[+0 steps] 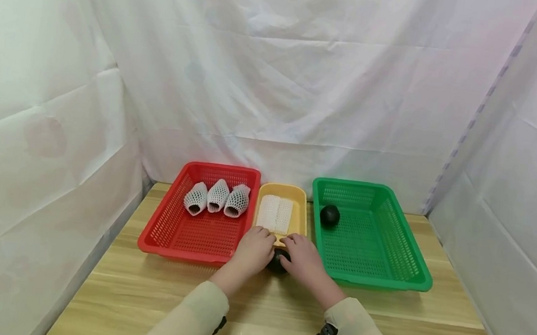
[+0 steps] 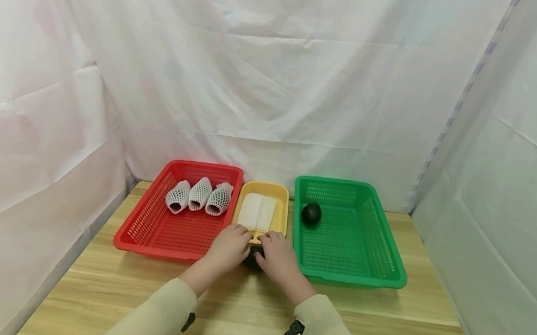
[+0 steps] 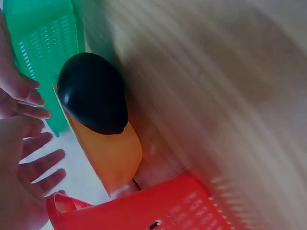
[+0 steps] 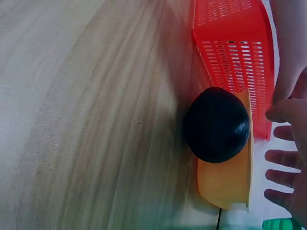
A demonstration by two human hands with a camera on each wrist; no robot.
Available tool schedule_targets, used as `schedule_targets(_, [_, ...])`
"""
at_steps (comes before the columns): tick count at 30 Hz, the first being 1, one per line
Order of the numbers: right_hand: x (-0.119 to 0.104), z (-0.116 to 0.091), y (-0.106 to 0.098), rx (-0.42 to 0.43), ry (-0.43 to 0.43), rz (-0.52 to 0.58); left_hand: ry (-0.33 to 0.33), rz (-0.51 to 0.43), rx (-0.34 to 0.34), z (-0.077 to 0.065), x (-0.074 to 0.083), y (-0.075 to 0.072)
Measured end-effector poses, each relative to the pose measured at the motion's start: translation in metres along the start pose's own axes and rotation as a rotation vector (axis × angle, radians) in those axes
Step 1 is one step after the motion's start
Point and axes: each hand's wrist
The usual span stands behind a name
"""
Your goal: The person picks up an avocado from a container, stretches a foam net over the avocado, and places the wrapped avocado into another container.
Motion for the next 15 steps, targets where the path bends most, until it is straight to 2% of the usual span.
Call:
schedule_targets(3, [0.001,0.002,0.0,-0.03,0.015,-0.015,-0.018,0.041,-0.109,0.011,0.001,0.004])
schedule_targets(8, [0.002,0.004,0.003,-0.073,0.024,-0.034,-0.11,0.033,-0.276,0.028,0.005,0.011])
schedule_targets(11, [0.002,0.004,0.004,-0.081,0.008,-0.04,-0.168,0.029,-0.318,0.035,0.005,0.015])
schedule_targets(15, [0.001,0.004,0.004,-0.08,-0.002,-0.042,-0.217,-0.005,-0.34,0.04,0.006,0.021])
Point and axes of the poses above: each hand's wrist, its own z-axis towards the middle knuckle, its own y-axis out of the palm, x = y × z, and after that the axes turned 4 degrees about -z, right-handed
